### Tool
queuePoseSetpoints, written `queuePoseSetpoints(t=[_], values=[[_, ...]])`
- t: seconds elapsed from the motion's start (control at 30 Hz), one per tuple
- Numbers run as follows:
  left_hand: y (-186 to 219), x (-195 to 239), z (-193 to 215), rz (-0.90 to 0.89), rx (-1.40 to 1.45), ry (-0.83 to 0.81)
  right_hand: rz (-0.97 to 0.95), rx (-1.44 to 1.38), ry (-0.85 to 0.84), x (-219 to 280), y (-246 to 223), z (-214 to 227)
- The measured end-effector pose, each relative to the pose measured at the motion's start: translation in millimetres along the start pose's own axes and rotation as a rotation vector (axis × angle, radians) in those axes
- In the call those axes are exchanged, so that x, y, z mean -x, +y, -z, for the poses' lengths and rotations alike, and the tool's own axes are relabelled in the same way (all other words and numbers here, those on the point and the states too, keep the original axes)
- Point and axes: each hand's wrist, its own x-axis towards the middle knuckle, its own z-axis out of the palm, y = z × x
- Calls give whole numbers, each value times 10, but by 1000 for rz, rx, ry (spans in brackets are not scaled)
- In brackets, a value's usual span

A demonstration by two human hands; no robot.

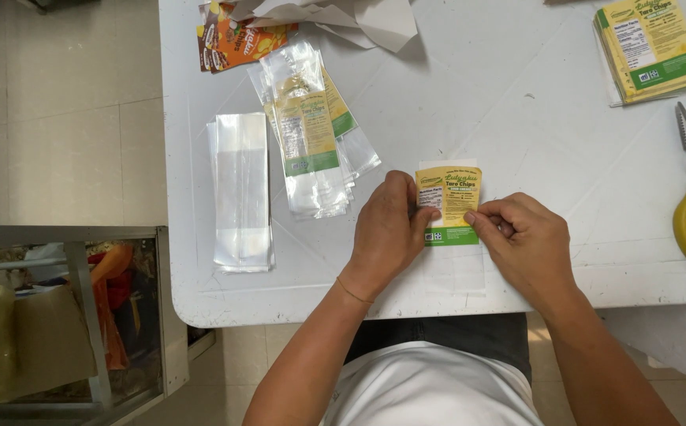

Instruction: The person repeatedly picks up small yellow and green labels and places them onto clear plastic bags on a white table. They smooth the labels down with their fingers and then move the completed bags aside. A pair of scissors is visible on the table but is not used during the clip.

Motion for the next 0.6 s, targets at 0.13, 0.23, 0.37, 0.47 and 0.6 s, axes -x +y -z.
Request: queuePoseSetpoints(t=[0.13,0.23,0.37,0.47,0.6], values=[[-55,17,-19,-111,-58,21,-6,6,-20,4,4,5],[-128,17,-67,-209,-30,58,-8,-3,-17,3,17,1],[-168,10,-48,-245,8,43,-19,12,-40,-13,-20,39],[-174,21,-59,-251,4,45,-33,-11,-32,-5,-31,41],[-111,32,-8,-219,11,50,-46,-9,-48,-8,-47,59]])
